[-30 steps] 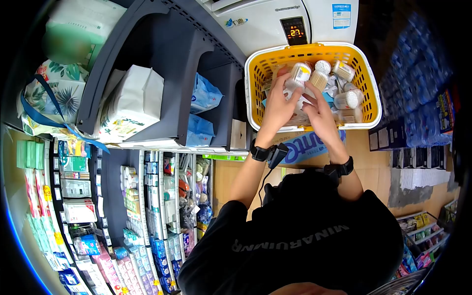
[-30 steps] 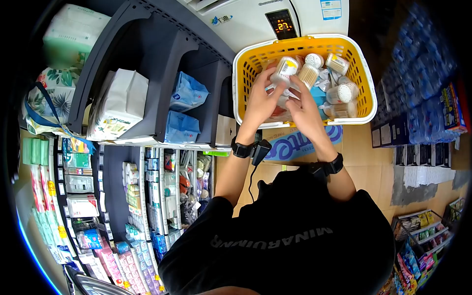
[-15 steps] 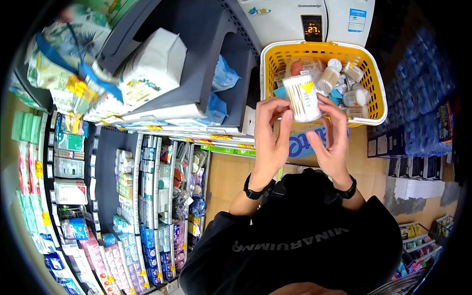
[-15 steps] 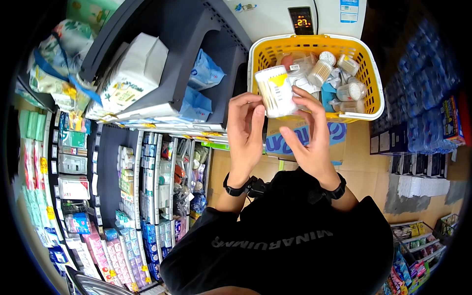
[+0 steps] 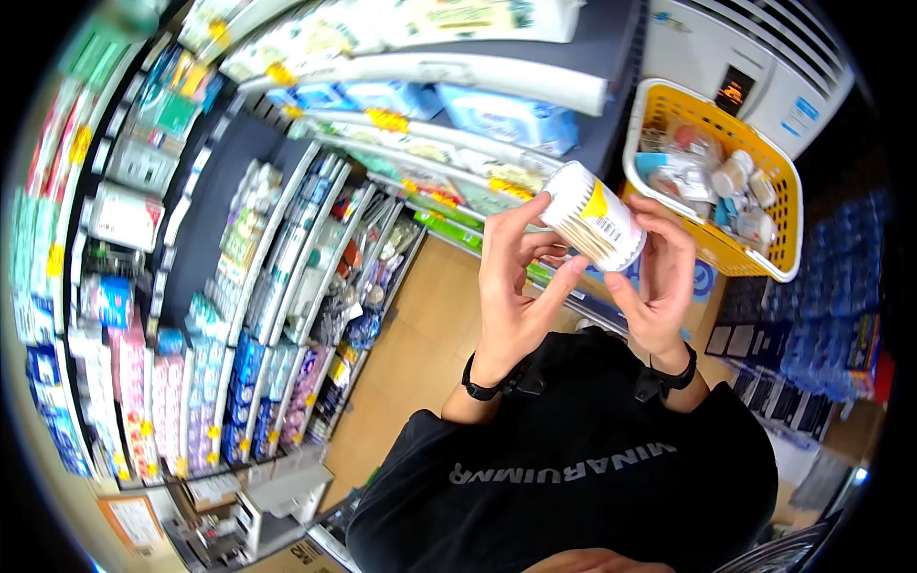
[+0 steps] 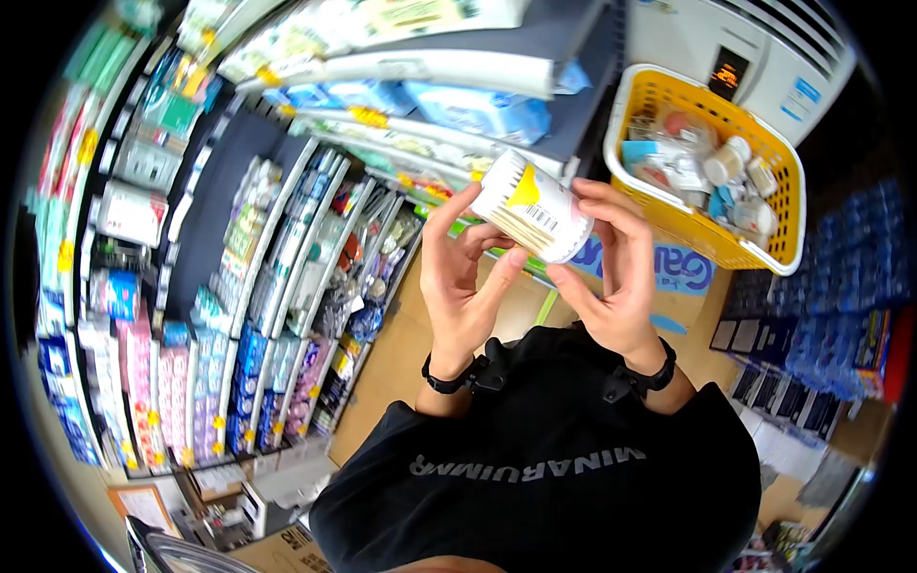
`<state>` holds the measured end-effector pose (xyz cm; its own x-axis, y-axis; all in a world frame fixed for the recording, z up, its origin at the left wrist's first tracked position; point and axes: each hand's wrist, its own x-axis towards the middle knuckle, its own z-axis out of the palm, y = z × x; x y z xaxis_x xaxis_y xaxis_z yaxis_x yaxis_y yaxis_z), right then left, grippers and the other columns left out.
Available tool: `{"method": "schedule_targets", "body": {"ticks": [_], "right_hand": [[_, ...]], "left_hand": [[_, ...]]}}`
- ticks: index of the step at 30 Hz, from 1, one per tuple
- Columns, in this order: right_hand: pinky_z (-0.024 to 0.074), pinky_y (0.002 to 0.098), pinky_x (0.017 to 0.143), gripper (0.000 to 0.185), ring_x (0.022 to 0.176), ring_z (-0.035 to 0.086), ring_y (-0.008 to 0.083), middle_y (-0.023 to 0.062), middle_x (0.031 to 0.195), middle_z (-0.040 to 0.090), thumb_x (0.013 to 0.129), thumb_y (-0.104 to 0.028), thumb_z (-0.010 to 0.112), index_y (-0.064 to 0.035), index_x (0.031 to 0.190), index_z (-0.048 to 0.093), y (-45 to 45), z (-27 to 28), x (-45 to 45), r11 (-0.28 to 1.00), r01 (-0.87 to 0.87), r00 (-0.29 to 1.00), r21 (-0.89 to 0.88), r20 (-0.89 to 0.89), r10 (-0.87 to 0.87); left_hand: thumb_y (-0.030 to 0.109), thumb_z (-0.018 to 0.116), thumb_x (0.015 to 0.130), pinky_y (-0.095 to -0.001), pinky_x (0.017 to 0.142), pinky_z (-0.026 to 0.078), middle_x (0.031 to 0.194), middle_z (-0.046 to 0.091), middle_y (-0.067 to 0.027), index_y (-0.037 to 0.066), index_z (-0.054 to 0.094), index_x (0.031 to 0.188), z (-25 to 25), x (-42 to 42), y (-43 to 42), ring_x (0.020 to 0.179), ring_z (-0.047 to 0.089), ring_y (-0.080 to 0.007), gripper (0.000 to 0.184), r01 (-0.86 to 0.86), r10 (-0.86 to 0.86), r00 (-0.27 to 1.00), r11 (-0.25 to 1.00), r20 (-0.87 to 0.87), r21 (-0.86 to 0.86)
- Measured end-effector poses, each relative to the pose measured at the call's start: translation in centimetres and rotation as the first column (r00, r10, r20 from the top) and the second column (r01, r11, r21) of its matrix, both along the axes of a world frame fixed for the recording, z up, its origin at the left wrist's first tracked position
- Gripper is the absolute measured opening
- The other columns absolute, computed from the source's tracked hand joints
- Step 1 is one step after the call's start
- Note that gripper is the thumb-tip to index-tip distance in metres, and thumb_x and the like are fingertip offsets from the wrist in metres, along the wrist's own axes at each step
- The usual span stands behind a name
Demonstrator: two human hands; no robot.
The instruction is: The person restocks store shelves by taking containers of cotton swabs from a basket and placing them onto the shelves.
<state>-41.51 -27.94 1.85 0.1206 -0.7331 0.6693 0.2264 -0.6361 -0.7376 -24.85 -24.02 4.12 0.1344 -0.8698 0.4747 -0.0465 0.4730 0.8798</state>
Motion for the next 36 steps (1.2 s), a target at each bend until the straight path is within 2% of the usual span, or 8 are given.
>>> {"method": "schedule_targets", "body": {"ticks": [6,11,14,19,22,26,30,36], "right_hand": [[0.0364,0.0455,0.116,0.057,0.138,0.047,0.0327,0.0223,0.145,0.046,0.086,0.001,0.071,-0.0008,0.137,0.045,1.2,1.3,8.0,0.967,-0.253,0.968,-0.043,-0.002,0.253],[0.0369,0.0468,0.116,0.052,0.138,0.048,0.0339,0.0243,0.142,0.049,0.087,-0.001,0.068,0.0014,0.135,0.047,3.8,1.4,15.5,0.873,-0.487,0.873,-0.022,-0.012,0.487],[0.0359,0.0467,0.117,0.052,0.140,0.047,0.0350,0.0263,0.145,0.048,0.088,-0.002,0.066,0.0026,0.137,0.047,5.9,1.0,19.6,0.803,-0.596,0.803,0.023,-0.002,0.596],[0.0334,0.0459,0.119,0.053,0.144,0.043,0.0357,0.0297,0.151,0.045,0.091,-0.002,0.062,0.0066,0.141,0.046,9.5,-0.1,24.8,0.706,-0.699,0.711,0.115,0.009,0.703],[0.0322,0.0452,0.120,0.054,0.145,0.042,0.0350,0.0302,0.153,0.042,0.093,-0.001,0.059,0.0086,0.144,0.044,11.1,0.0,26.7,0.670,-0.726,0.677,0.156,-0.008,0.736],[0.0327,0.0422,0.120,0.054,0.143,0.044,0.0314,0.0280,0.155,0.042,0.097,-0.001,0.056,0.0098,0.148,0.041,12.4,0.0,28.4,0.616,-0.750,0.634,0.241,-0.005,0.774],[0.0366,0.0398,0.117,0.052,0.139,0.048,0.0269,0.0229,0.151,0.047,0.098,0.004,0.054,0.0087,0.149,0.041,13.2,0.1,30.0,0.595,-0.753,0.608,0.283,-0.049,0.793],[0.0427,0.0363,0.113,0.053,0.134,0.053,0.0224,0.0169,0.148,0.051,0.098,0.005,0.059,0.0045,0.148,0.043,13.4,-0.7,31.3,0.552,-0.734,0.579,0.395,-0.061,0.813]], "left_hand": [[-0.004,0.073,0.089,-0.0313,0.086,0.054,0.129,0.049,-0.0133,0.001,0.057,0.134,-0.4,7.7,6.3,0.106,0.064,-0.0193,0.049,-0.295,0.293,0.955,0.953,-0.036,-0.073],[0.004,0.064,0.099,-0.0303,0.090,0.053,0.143,0.046,-0.0168,0.002,0.060,0.128,-1.0,13.5,12.3,0.115,0.060,-0.0190,0.029,-0.483,0.473,0.874,0.870,-0.112,-0.100],[0.006,0.057,0.104,-0.0347,0.099,0.051,0.153,0.042,-0.0221,0.002,0.058,0.126,-1.1,16.5,16.0,0.127,0.056,-0.0216,0.023,-0.481,0.463,0.865,0.875,-0.195,-0.058],[0.004,0.058,0.103,-0.0389,0.107,0.047,0.148,0.050,-0.0235,0.001,0.053,0.126,-1.8,19.8,20.9,0.134,0.053,-0.0270,0.024,-0.534,0.504,0.816,0.844,-0.285,-0.038],[-0.001,0.062,0.099,-0.0389,0.107,0.048,0.147,0.050,-0.0220,0.002,0.043,0.135,-2.0,21.0,22.8,0.134,0.053,-0.0270,0.041,-0.553,0.514,0.781,0.833,-0.354,-0.011],[-0.005,0.067,0.095,-0.0358,0.106,0.048,0.143,0.051,-0.0167,0.004,0.040,0.139,-2.6,21.6,24.3,0.134,0.052,-0.0243,0.053,-0.604,0.548,0.717,0.797,-0.431,0.008],[-0.004,0.069,0.093,-0.0361,0.106,0.048,0.142,0.052,-0.0156,0.003,0.040,0.140,-2.6,22.3,25.0,0.133,0.053,-0.0240,0.055,-0.662,0.616,0.690,0.750,-0.381,0.014],[-0.001,0.068,0.095,-0.0343,0.100,0.052,0.138,0.055,-0.0148,0.000,0.051,0.136,-2.2,23.5,24.8,0.129,0.057,-0.0227,0.045,-0.697,0.648,0.679,0.716,-0.343,-0.027]]}}
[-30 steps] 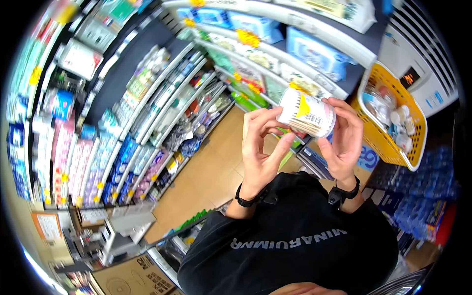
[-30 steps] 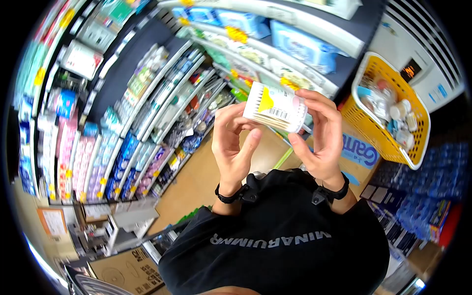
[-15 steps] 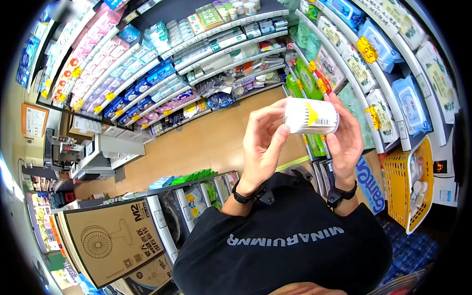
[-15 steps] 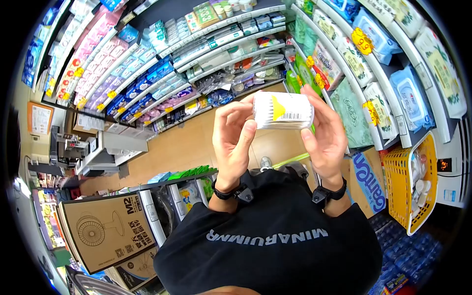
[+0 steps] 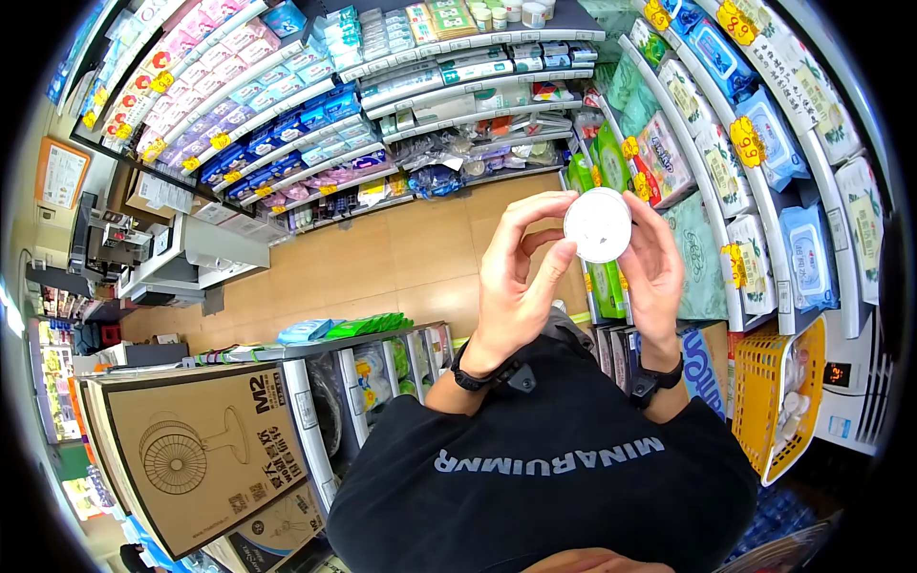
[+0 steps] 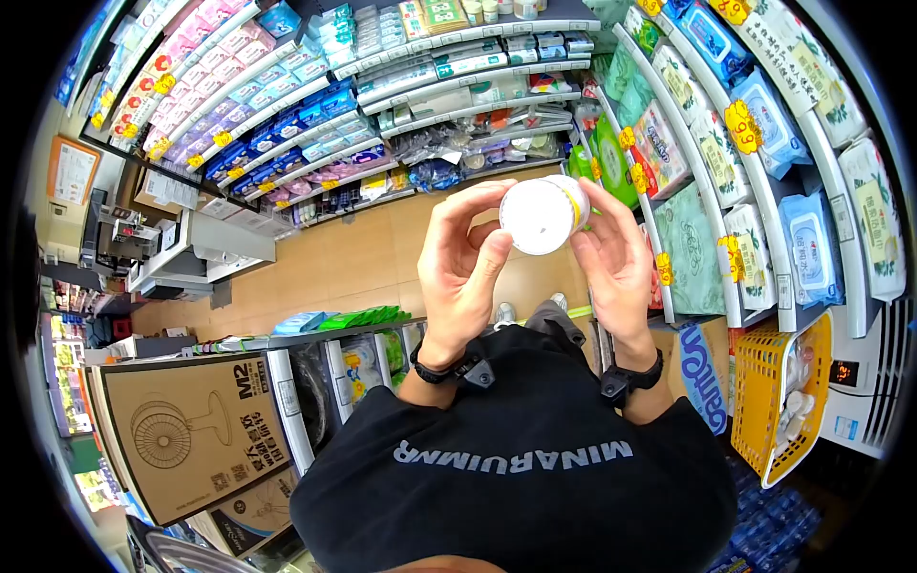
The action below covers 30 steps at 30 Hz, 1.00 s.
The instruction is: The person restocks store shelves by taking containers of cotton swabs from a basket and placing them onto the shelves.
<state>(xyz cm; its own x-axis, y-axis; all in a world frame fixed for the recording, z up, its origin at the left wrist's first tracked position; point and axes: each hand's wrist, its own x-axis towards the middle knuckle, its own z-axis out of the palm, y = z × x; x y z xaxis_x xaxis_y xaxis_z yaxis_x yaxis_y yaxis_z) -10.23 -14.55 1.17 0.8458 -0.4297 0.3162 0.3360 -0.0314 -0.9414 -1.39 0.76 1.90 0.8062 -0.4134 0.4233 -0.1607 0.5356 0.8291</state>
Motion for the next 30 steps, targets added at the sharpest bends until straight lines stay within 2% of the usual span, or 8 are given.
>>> {"method": "schedule_targets", "body": {"ticks": [2,6,9,11,15,23,28,30], "right_hand": [[0.0431,0.0367,0.112,0.054,0.134,0.053,0.0231,0.0158,0.150,0.050,0.098,0.003,0.062,0.0037,0.149,0.043,-0.1,-0.3,0.4,1.000,-0.001,1.000,0.014,-0.022,0.001],[0.0427,0.0374,0.113,0.053,0.135,0.053,0.0242,0.0160,0.150,0.050,0.098,0.002,0.061,0.0041,0.148,0.043,-0.4,-0.3,0.7,0.999,-0.002,0.999,0.045,-0.047,0.004],[0.0429,0.0381,0.113,0.054,0.135,0.053,0.0249,0.0176,0.150,0.050,0.099,0.000,0.061,0.0038,0.150,0.040,-1.0,-0.6,1.1,0.999,-0.023,1.000,0.029,-0.015,0.023],[0.0429,0.0388,0.113,0.054,0.134,0.054,0.0255,0.0205,0.148,0.051,0.101,-0.003,0.059,0.0032,0.150,0.038,-1.2,-0.7,1.2,0.991,-0.057,0.998,0.122,0.007,0.057],[0.0431,0.0384,0.112,0.051,0.132,0.055,0.0254,0.0224,0.144,0.053,0.102,-0.005,0.057,0.0026,0.149,0.037,-1.6,-0.8,1.6,0.984,-0.032,0.999,0.173,0.046,0.025],[0.0468,0.0336,0.106,0.035,0.122,0.061,0.0201,0.0162,0.128,0.065,0.106,-0.010,0.053,0.0037,0.138,0.050,-1.8,-0.4,2.5,0.986,0.045,0.998,0.159,-0.041,-0.039],[0.0473,0.0321,0.103,0.032,0.119,0.062,0.0180,0.0136,0.126,0.065,0.109,-0.013,0.048,0.0041,0.135,0.053,-2.5,-1.1,2.5,0.997,0.043,0.993,0.059,-0.111,-0.036],[0.0452,0.0324,0.105,0.041,0.121,0.060,0.0178,0.0139,0.130,0.063,0.109,-0.024,0.048,0.0042,0.139,0.051,-2.5,-1.0,2.5,0.975,-0.020,0.998,0.222,-0.055,0.033]], "left_hand": [[-0.001,0.067,0.095,-0.0336,0.096,0.055,0.137,0.056,-0.0149,0.000,0.057,0.133,0.0,0.3,0.0,0.125,0.059,-0.0223,0.039,-0.039,0.036,0.996,0.999,0.080,0.033],[0.000,0.070,0.094,-0.0336,0.095,0.055,0.136,0.056,-0.0147,0.001,0.059,0.132,0.6,0.8,-0.1,0.122,0.060,-0.0223,0.040,-0.039,0.031,0.994,0.996,0.105,0.079],[0.004,0.072,0.094,-0.0325,0.096,0.053,0.135,0.056,-0.0130,-0.001,0.056,0.134,0.9,1.3,-0.3,0.122,0.058,-0.0202,0.044,-0.038,0.014,0.987,0.988,0.163,0.150],[0.004,0.076,0.089,-0.0304,0.091,0.052,0.134,0.055,-0.0116,-0.001,0.058,0.135,0.8,1.5,-0.6,0.114,0.058,-0.0174,0.049,-0.060,0.021,0.979,0.979,0.200,0.194],[0.003,0.081,0.084,-0.0291,0.089,0.051,0.130,0.055,-0.0097,-0.001,0.058,0.136,1.0,1.6,-1.0,0.107,0.057,-0.0152,0.056,-0.079,0.020,0.971,0.966,0.237,0.245],[0.011,0.095,0.068,-0.0274,0.079,0.047,0.115,0.053,-0.0037,0.003,0.056,0.124,0.3,1.2,-1.8,0.092,0.055,-0.0113,0.069,-0.098,0.020,0.972,0.942,0.236,0.322],[0.015,0.098,0.065,-0.0281,0.076,0.047,0.112,0.053,-0.0037,0.005,0.054,0.121,0.1,1.1,-2.5,0.089,0.054,-0.0117,0.072,-0.133,0.042,0.963,0.933,0.264,0.334],[0.016,0.098,0.065,-0.0283,0.076,0.047,0.111,0.052,-0.0040,0.005,0.055,0.120,0.2,1.4,-2.7,0.088,0.054,-0.0122,0.071,-0.141,0.043,0.961,0.927,0.274,0.349]]}}
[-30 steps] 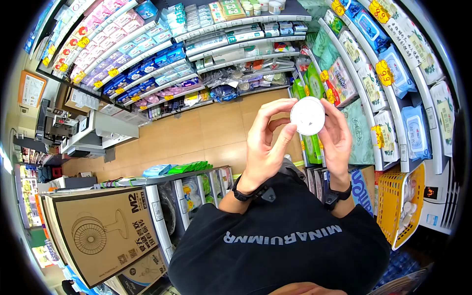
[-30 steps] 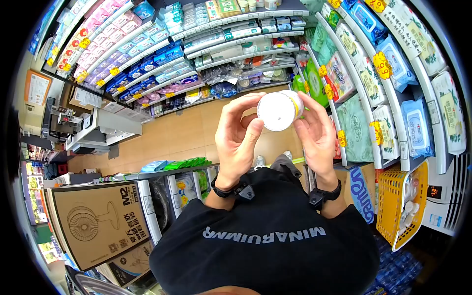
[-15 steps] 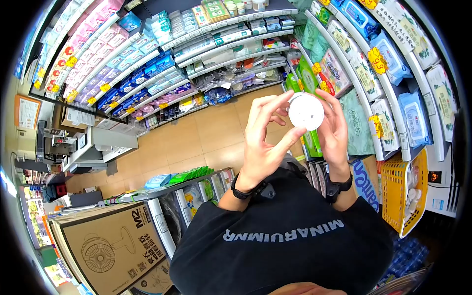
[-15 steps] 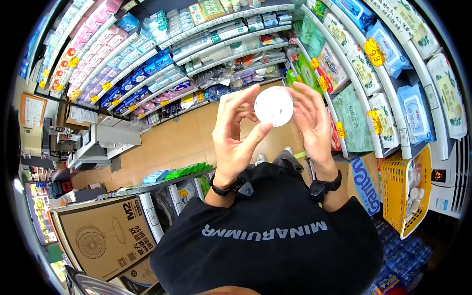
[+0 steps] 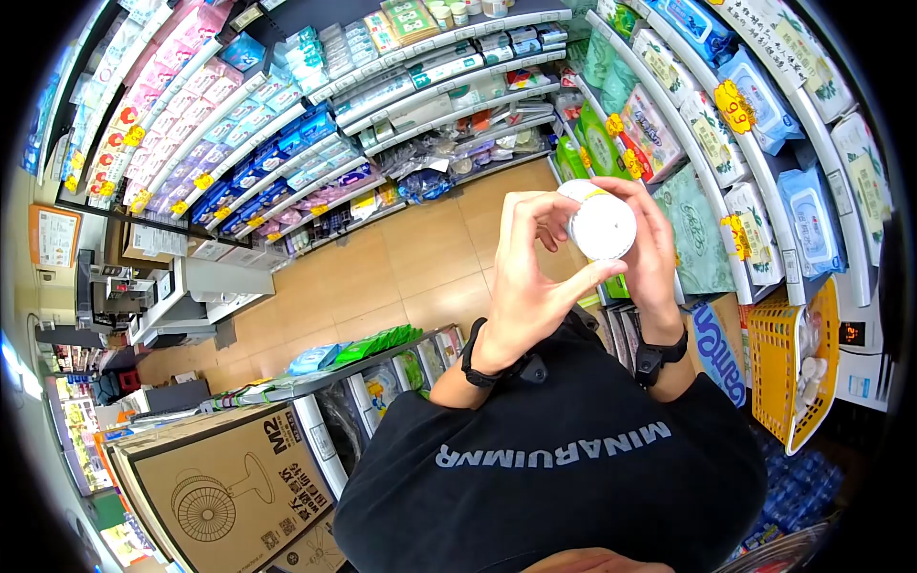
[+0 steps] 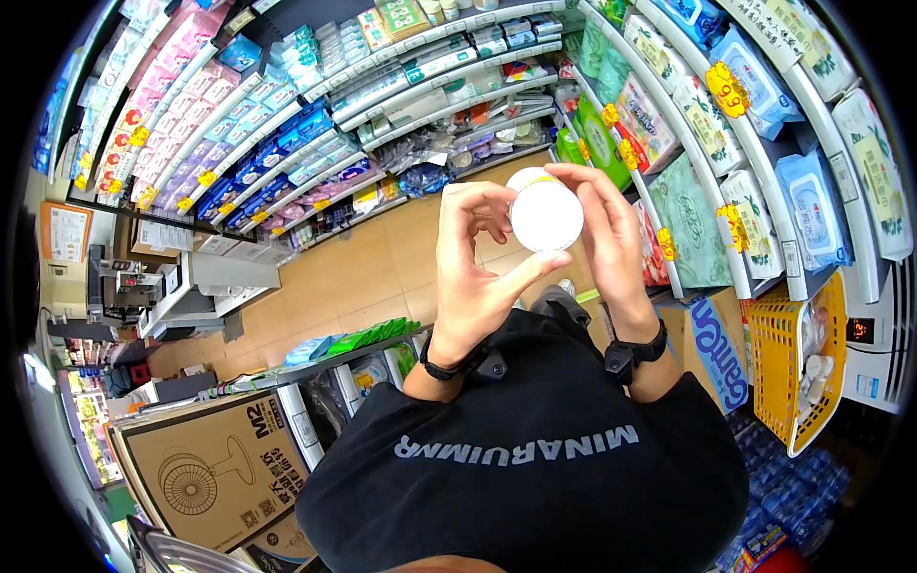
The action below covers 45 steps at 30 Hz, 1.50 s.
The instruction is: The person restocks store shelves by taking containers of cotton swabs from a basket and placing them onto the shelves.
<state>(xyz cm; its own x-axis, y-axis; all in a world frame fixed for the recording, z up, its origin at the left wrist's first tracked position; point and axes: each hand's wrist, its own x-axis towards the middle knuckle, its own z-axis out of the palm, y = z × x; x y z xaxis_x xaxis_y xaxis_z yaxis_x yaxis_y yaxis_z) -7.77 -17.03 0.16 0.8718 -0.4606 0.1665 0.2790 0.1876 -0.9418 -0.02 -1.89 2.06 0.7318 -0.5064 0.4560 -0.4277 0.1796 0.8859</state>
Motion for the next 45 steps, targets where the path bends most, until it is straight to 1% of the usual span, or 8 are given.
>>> {"method": "schedule_targets", "body": {"ticks": [5,13,15,22,27,33,38,45], "right_hand": [[0.0399,0.0353,0.111,0.056,0.128,0.055,0.0200,0.0163,0.137,0.057,0.108,-0.039,0.048,0.0049,0.143,0.048,0.0,0.2,0.0,0.992,-0.120,0.992,0.035,0.047,0.118],[0.0414,0.0412,0.113,0.059,0.135,0.053,0.0274,0.0177,0.145,0.055,0.110,-0.041,0.035,0.0033,0.148,0.042,-0.3,-1.4,0.0,0.942,-0.095,0.992,0.322,0.110,0.062],[0.0436,0.0438,0.112,0.058,0.136,0.053,0.0287,0.0173,0.146,0.054,0.111,-0.040,0.029,0.0022,0.149,0.042,-0.4,-1.5,-0.1,0.872,-0.246,0.963,0.424,0.210,0.170],[0.0436,0.0430,0.112,0.053,0.135,0.053,0.0272,0.0169,0.148,0.052,0.111,-0.035,0.031,0.0008,0.149,0.043,0.4,-2.0,0.2,0.881,-0.193,0.975,0.432,0.183,0.124],[0.0387,0.0393,0.113,0.053,0.138,0.048,0.0249,0.0156,0.147,0.051,0.099,-0.017,0.043,0.0040,0.148,0.040,0.4,-1.3,0.3,0.995,0.023,0.999,0.098,0.034,-0.026],[0.0306,0.0386,0.118,0.067,0.138,0.046,0.0264,0.0201,0.146,0.049,0.094,-0.027,0.053,0.0085,0.149,0.036,-0.1,-1.7,0.3,0.984,-0.160,0.986,0.082,0.058,0.155],[0.0337,0.0382,0.115,0.064,0.135,0.047,0.0230,0.0158,0.139,0.052,0.091,-0.005,0.070,0.0075,0.146,0.040,0.1,-1.9,0.2,0.984,-0.070,0.996,-0.161,-0.063,0.060],[0.0370,0.0404,0.116,0.069,0.134,0.052,0.0264,0.0173,0.140,0.055,0.087,-0.006,0.075,0.0029,0.147,0.042,-0.8,-1.7,1.4,0.866,0.094,0.985,-0.491,-0.082,-0.153]], "left_hand": [[0.018,0.096,0.066,-0.0296,0.074,0.048,0.114,0.053,-0.0077,0.005,0.059,0.126,0.0,0.7,-0.6,0.088,0.053,-0.0161,0.072,-0.058,0.042,0.964,0.997,0.264,0.053],[0.019,0.094,0.071,-0.0314,0.079,0.050,0.127,0.056,-0.0089,0.004,0.056,0.131,-0.6,1.6,-0.6,0.099,0.058,-0.0192,0.072,-0.172,0.160,0.978,0.982,0.133,0.080],[0.018,0.091,0.076,-0.0314,0.079,0.051,0.127,0.058,-0.0087,0.003,0.056,0.130,-1.0,1.8,-0.6,0.104,0.060,-0.0184,0.066,-0.099,0.097,0.995,0.988,0.021,0.114],[0.013,0.085,0.082,-0.0306,0.083,0.051,0.127,0.060,-0.0094,0.003,0.057,0.129,-1.3,2.3,-0.3,0.112,0.062,-0.0185,0.056,-0.038,0.038,0.999,0.997,0.004,0.068],[0.007,0.080,0.087,-0.0365,0.098,0.054,0.139,0.052,-0.0135,0.006,0.059,0.134,-1.1,3.1,0.3,0.123,0.060,-0.0247,0.051,-0.041,0.035,0.989,0.998,0.143,0.039],[-0.002,0.076,0.087,-0.0392,0.108,0.052,0.152,0.044,-0.0173,0.003,0.055,0.138,-1.5,3.6,0.5,0.136,0.052,-0.0276,0.055,0.136,-0.142,0.987,0.987,-0.074,-0.087],[-0.003,0.081,0.082,-0.0426,0.112,0.047,0.151,0.048,-0.0199,0.002,0.041,0.145,-2.3,4.6,0.1,0.137,0.052,-0.0285,0.075,0.220,-0.234,0.967,0.967,-0.102,-0.130],[-0.001,0.081,0.084,-0.0434,0.112,0.047,0.148,0.052,-0.0217,0.001,0.041,0.145,-3.1,6.4,-1.6,0.138,0.051,-0.0297,0.073,0.312,-0.321,0.940,0.946,-0.112,-0.086]]}}
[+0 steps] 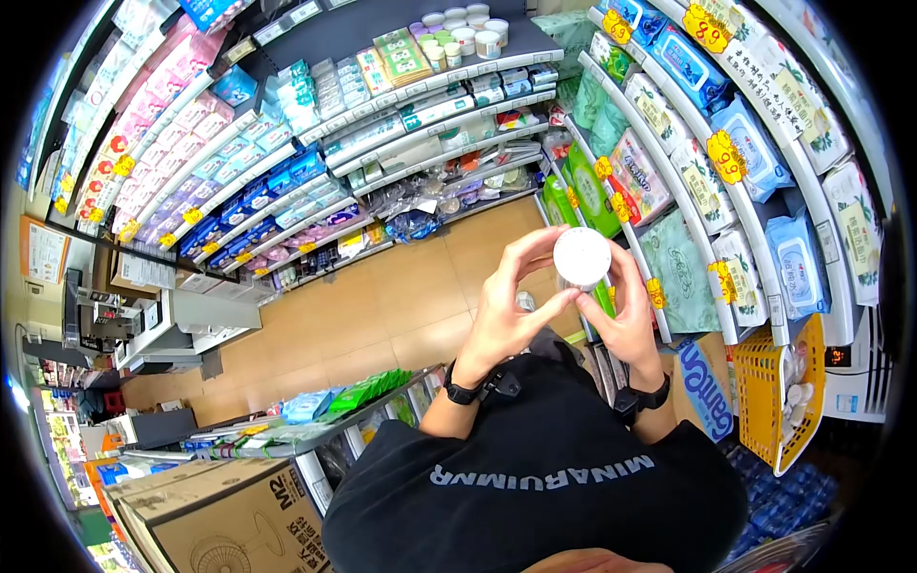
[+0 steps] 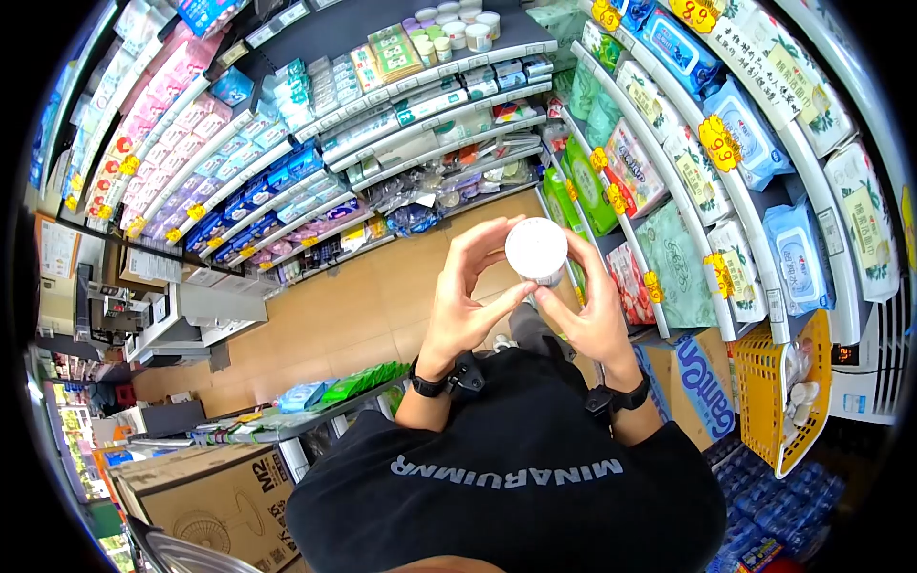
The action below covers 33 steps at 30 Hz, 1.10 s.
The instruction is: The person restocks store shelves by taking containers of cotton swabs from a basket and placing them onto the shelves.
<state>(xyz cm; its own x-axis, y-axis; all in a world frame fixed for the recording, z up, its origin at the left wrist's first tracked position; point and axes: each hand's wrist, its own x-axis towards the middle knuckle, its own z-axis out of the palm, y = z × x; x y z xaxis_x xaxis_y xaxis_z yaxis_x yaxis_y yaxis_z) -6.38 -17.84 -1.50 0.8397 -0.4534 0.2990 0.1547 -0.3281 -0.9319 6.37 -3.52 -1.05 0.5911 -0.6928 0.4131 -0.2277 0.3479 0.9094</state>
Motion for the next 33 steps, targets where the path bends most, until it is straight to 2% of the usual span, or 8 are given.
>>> {"method": "schedule_targets", "body": {"ticks": [4,11,15,19,26,28,30,33], "right_hand": [[0.0402,0.0406,0.113,0.068,0.132,0.055,0.0272,0.0176,0.139,0.057,0.084,-0.007,0.079,0.0026,0.143,0.046,-1.6,-0.2,1.5,0.999,0.031,0.999,-0.009,-0.014,-0.031],[0.0430,0.0411,0.112,0.070,0.131,0.056,0.0267,0.0178,0.138,0.058,0.082,-0.002,0.079,0.0006,0.143,0.045,-6.4,-0.1,7.4,1.000,-0.021,1.000,0.003,0.018,0.021],[0.0432,0.0406,0.111,0.071,0.131,0.056,0.0268,0.0180,0.137,0.058,0.082,-0.001,0.078,0.0008,0.144,0.044,-9.4,0.2,12.0,0.994,-0.064,0.995,0.091,0.082,0.056],[0.0420,0.0397,0.112,0.071,0.132,0.054,0.0261,0.0176,0.139,0.056,0.083,-0.001,0.077,0.0013,0.145,0.043,-13.2,0.5,15.8,0.996,-0.078,0.995,-0.036,0.059,0.080],[0.0455,0.0385,0.108,0.069,0.127,0.059,0.0243,0.0170,0.135,0.060,0.084,-0.004,0.078,0.0004,0.144,0.044,-20.0,0.5,21.5,0.983,-0.022,1.000,-0.183,0.003,0.023],[0.0475,0.0376,0.106,0.068,0.125,0.061,0.0237,0.0172,0.134,0.062,0.084,-0.004,0.078,0.0000,0.144,0.045,-21.5,0.2,23.0,0.981,-0.009,1.000,-0.193,-0.015,0.006],[0.0496,0.0380,0.102,0.065,0.124,0.062,0.0276,0.0194,0.131,0.062,0.085,-0.004,0.076,0.0006,0.142,0.047,-22.9,-0.5,24.7,0.997,-0.001,1.000,-0.082,0.031,0.003],[0.0514,0.0371,0.099,0.065,0.123,0.062,0.0271,0.0193,0.132,0.062,0.085,-0.003,0.076,-0.0002,0.143,0.046,-24.4,-0.2,26.5,0.989,0.008,1.000,-0.145,0.019,-0.005]], "left_hand": [[-0.001,0.080,0.084,-0.0454,0.115,0.044,0.148,0.051,-0.0220,0.000,0.043,0.145,-0.3,1.8,-1.6,0.140,0.050,-0.0312,0.071,0.046,-0.046,0.998,0.999,0.031,0.010],[0.004,0.081,0.085,-0.0439,0.112,0.048,0.143,0.055,-0.0178,0.000,0.048,0.143,-0.8,6.8,-5.4,0.133,0.055,-0.0284,0.066,-0.013,0.020,0.993,0.998,-0.114,0.062],[0.009,0.082,0.085,-0.0425,0.108,0.052,0.136,0.060,-0.0154,-0.001,0.059,0.132,-0.3,11.1,-8.2,0.124,0.062,-0.0265,0.053,-0.093,0.090,0.996,0.983,0.029,0.158],[0.014,0.082,0.086,-0.0398,0.101,0.056,0.131,0.063,-0.0144,0.002,0.061,0.132,-0.2,14.8,-11.8,0.120,0.064,-0.0266,0.053,-0.131,0.124,0.991,0.980,0.056,0.147],[0.006,0.079,0.087,-0.0389,0.107,0.054,0.133,0.056,-0.0125,0.000,0.058,0.134,-1.1,20.1,-18.6,0.125,0.060,-0.0232,0.052,-0.125,0.115,0.991,0.976,0.062,0.181],[0.005,0.079,0.088,-0.0383,0.107,0.055,0.127,0.055,-0.0106,0.001,0.058,0.134,-1.3,21.1,-20.5,0.124,0.059,-0.0224,0.051,-0.172,0.166,0.985,0.965,0.045,0.199],[0.006,0.078,0.088,-0.0369,0.103,0.057,0.121,0.056,-0.0090,0.002,0.059,0.133,-1.5,22.2,-21.7,0.122,0.060,-0.0210,0.049,-0.196,0.187,0.980,0.962,0.064,0.191],[0.009,0.077,0.091,-0.0339,0.096,0.058,0.120,0.060,-0.0088,0.004,0.059,0.134,-1.9,23.8,-23.5,0.121,0.061,-0.0189,0.047,-0.222,0.215,0.975,0.941,0.057,0.255]]}}
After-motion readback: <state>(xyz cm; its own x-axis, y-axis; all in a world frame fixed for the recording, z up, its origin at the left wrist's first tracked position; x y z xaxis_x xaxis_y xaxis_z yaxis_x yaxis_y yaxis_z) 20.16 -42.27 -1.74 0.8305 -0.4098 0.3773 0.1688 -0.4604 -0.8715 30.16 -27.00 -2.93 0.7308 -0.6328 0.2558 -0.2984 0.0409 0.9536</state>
